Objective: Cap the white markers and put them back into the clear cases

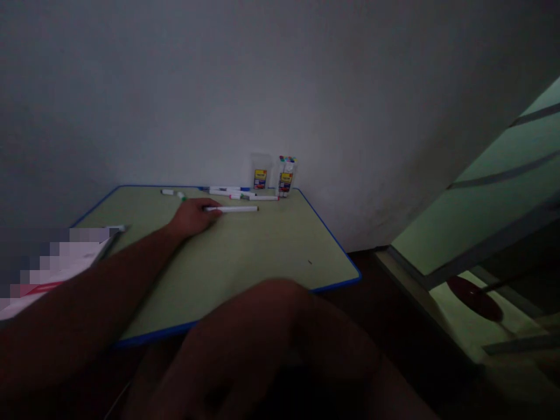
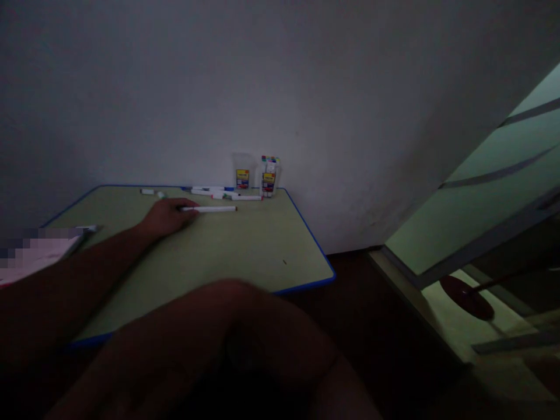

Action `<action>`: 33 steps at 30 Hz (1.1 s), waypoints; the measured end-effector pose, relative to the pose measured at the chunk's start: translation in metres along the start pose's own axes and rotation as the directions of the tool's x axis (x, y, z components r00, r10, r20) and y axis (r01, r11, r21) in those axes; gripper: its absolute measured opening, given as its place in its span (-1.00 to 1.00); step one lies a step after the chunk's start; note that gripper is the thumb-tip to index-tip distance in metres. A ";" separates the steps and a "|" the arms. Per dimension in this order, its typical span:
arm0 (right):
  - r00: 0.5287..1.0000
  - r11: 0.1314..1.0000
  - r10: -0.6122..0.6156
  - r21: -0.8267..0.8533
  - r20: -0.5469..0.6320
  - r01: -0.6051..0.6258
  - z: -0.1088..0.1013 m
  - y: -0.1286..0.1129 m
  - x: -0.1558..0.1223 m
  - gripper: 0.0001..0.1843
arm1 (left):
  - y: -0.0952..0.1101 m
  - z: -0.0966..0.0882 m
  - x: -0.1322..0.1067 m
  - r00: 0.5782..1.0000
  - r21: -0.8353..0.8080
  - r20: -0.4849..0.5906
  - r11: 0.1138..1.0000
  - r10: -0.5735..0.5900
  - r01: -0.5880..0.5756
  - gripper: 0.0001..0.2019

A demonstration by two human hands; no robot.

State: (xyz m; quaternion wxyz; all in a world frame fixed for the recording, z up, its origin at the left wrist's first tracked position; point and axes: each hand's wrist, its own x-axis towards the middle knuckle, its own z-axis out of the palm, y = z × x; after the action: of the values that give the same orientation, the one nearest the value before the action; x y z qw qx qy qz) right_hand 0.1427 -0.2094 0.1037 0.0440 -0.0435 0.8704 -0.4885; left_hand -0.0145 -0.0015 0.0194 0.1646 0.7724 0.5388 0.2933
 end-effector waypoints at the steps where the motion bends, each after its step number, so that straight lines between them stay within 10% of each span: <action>1: 1.000 1.000 0.015 -0.009 -0.025 -0.016 -0.011 0.002 -0.008 -0.85 | -0.002 0.001 0.001 1.000 -0.016 -0.019 1.000 0.016 -0.016 -0.67; 4: 0.918 0.974 0.192 -0.049 -0.346 -0.222 -0.051 0.015 -0.042 -0.84 | -0.006 0.005 0.003 0.995 -0.063 -0.061 0.995 0.078 -0.082 -0.68; 7: 0.545 0.874 0.265 -0.041 -0.796 -0.484 -0.090 0.043 -0.075 -0.60 | -0.006 0.005 0.003 0.996 -0.083 -0.052 0.994 0.067 -0.071 -0.68; 10: 0.116 0.798 0.140 0.043 -0.983 -0.601 -0.114 0.085 -0.095 -0.63 | -0.006 0.005 0.003 0.997 -0.085 -0.055 0.995 0.052 -0.057 -0.68; 13: -0.079 0.802 0.083 0.114 -0.993 -0.586 -0.120 0.128 -0.108 -0.90 | -0.007 0.005 0.002 0.996 -0.096 -0.062 0.993 0.064 -0.070 -0.70; 18: -0.106 0.778 0.075 0.125 -0.992 -0.615 -0.112 0.165 -0.118 -0.70 | -0.005 0.007 0.002 0.992 -0.154 -0.103 0.984 0.071 -0.087 -0.72; 26: 0.008 0.759 0.213 0.160 -0.977 -0.631 -0.107 0.165 -0.113 -0.55 | -0.005 0.008 0.003 0.988 -0.216 -0.143 0.972 0.059 -0.089 -0.74; 33: -0.073 0.765 0.187 0.191 -0.980 -0.615 -0.107 0.161 -0.114 -0.73 | -0.002 0.007 0.002 0.990 -0.239 -0.133 0.969 0.037 -0.068 -0.75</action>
State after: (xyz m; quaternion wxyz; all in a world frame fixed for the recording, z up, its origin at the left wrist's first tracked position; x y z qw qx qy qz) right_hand 0.2381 -0.0215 0.0257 -0.4102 0.5536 0.6969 -0.1990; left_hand -0.0107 0.0016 0.0138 0.2151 0.7402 0.4875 0.4101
